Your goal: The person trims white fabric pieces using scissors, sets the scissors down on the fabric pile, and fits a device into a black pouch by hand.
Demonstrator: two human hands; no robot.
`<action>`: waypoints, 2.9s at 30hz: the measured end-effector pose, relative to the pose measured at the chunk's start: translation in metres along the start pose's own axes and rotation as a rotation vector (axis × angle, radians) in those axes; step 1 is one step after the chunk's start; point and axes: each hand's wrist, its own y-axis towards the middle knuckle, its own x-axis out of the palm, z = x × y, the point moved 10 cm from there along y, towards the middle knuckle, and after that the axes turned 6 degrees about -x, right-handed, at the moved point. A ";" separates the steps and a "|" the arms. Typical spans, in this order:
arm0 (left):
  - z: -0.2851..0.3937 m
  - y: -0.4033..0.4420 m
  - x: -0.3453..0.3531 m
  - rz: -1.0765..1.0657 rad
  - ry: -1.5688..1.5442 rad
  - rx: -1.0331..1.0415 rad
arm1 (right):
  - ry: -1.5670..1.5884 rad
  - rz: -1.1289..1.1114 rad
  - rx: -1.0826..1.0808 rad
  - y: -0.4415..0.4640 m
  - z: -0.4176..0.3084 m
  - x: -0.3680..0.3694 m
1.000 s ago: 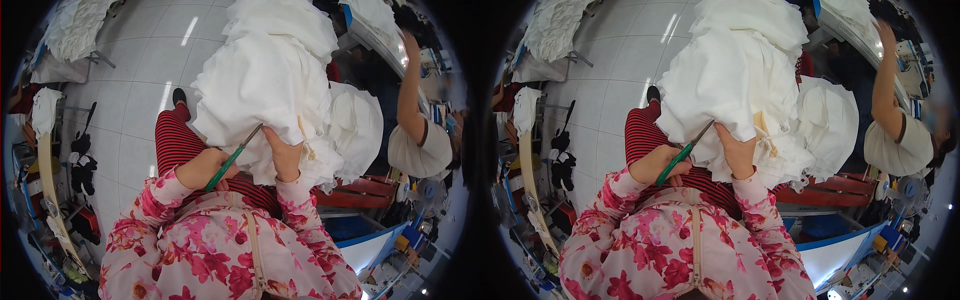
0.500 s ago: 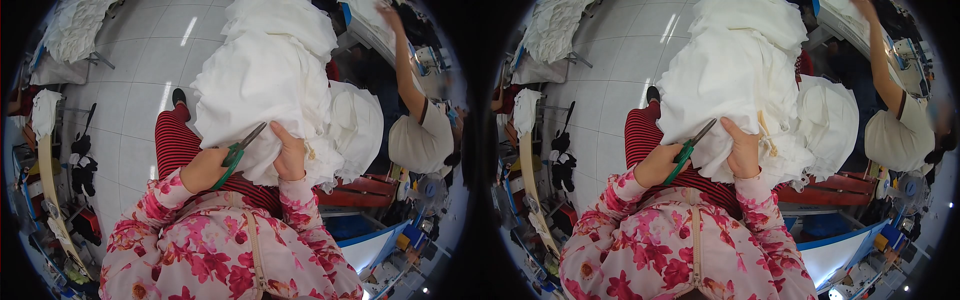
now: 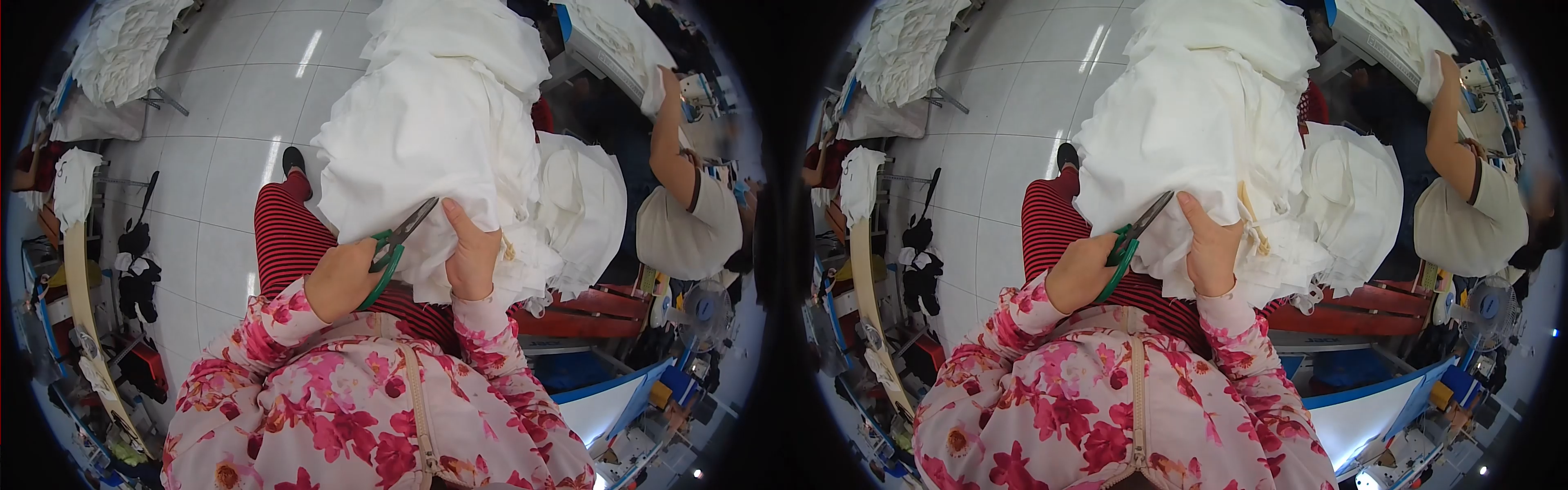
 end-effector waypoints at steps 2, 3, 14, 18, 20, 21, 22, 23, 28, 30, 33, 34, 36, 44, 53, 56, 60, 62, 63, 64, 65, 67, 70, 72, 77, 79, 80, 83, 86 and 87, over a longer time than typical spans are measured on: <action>0.007 -0.001 -0.005 0.066 -0.030 0.048 | 0.060 0.027 0.048 -0.002 0.004 0.001; 0.009 -0.001 -0.007 0.096 -0.046 0.074 | 0.088 0.043 0.072 -0.003 0.005 0.002; 0.016 -0.001 -0.007 0.010 -0.222 0.186 | 0.136 0.011 0.086 -0.003 -0.008 0.011; -0.001 0.004 0.014 -0.206 -0.449 0.056 | 0.074 -0.018 0.070 -0.001 -0.011 0.009; -0.001 0.004 0.014 -0.224 -0.443 0.019 | 0.083 -0.015 0.080 -0.001 -0.010 0.008; -0.001 0.004 0.014 -0.233 -0.440 0.000 | 0.089 -0.013 0.086 -0.002 -0.010 0.008; 0.003 0.004 0.006 -0.153 -0.354 0.045 | 0.109 -0.005 0.098 -0.002 -0.009 0.008; 0.008 0.003 -0.002 -0.074 -0.268 0.089 | 0.129 0.002 0.110 -0.002 -0.008 0.009; 0.015 0.000 -0.018 0.194 0.009 0.133 | 0.207 0.014 0.169 -0.003 -0.002 0.008; 0.015 -0.001 -0.017 0.220 0.059 0.131 | 0.208 0.025 0.172 -0.004 -0.002 0.010; 0.013 0.001 -0.013 0.212 0.044 0.117 | 0.260 0.048 0.167 -0.005 -0.003 0.012; 0.013 0.000 -0.012 0.201 0.050 0.118 | 0.259 0.052 0.167 -0.005 -0.003 0.012; 0.014 -0.001 -0.011 0.184 0.062 0.118 | 0.257 0.055 0.169 -0.005 -0.003 0.011; 0.014 -0.001 -0.011 0.177 0.035 0.103 | 0.204 0.025 0.172 -0.006 0.000 0.010; 0.013 0.005 -0.006 0.070 -0.144 0.149 | 0.207 0.010 0.152 -0.006 -0.003 0.014; 0.015 0.007 -0.004 -0.039 -0.256 0.168 | 0.187 -0.024 0.141 -0.005 -0.007 0.015; 0.017 0.009 -0.009 -0.057 -0.233 0.179 | 0.161 -0.042 0.139 -0.003 -0.012 0.015; 0.017 0.008 -0.012 -0.015 -0.261 0.189 | 0.157 -0.054 0.148 -0.002 -0.010 0.013; 0.017 0.008 -0.015 0.006 -0.275 0.194 | 0.156 -0.062 0.152 -0.002 -0.008 0.013; 0.016 0.008 -0.015 0.006 -0.241 0.186 | 0.133 -0.083 0.153 -0.002 -0.005 0.012; 0.015 0.009 -0.015 0.006 -0.206 0.179 | 0.110 -0.104 0.154 -0.003 -0.002 0.011; 0.015 0.008 -0.017 0.017 -0.141 0.164 | 0.080 -0.128 0.148 -0.005 0.000 0.012; 0.015 0.004 -0.022 0.045 -0.046 0.132 | 0.098 -0.118 0.155 -0.007 0.002 0.015; 0.011 0.000 -0.022 0.044 0.027 0.100 | 0.166 -0.074 0.190 -0.006 0.008 0.012; 0.009 -0.002 -0.022 0.123 0.059 0.124 | 0.146 -0.045 0.201 -0.007 0.016 0.006; 0.011 -0.003 -0.022 0.150 0.055 0.125 | 0.140 -0.025 0.192 -0.007 0.015 0.005; 0.009 -0.003 -0.021 0.151 0.051 0.110 | 0.139 -0.011 0.186 -0.007 0.015 0.004; 0.008 -0.004 -0.021 0.161 0.072 0.083 | 0.173 0.012 0.173 -0.008 0.014 0.004; 0.007 -0.003 -0.021 0.165 0.074 0.079 | 0.177 0.009 0.165 -0.008 0.010 0.008; 0.007 -0.003 -0.020 0.165 0.069 0.081 | 0.171 0.006 0.162 -0.008 0.008 0.009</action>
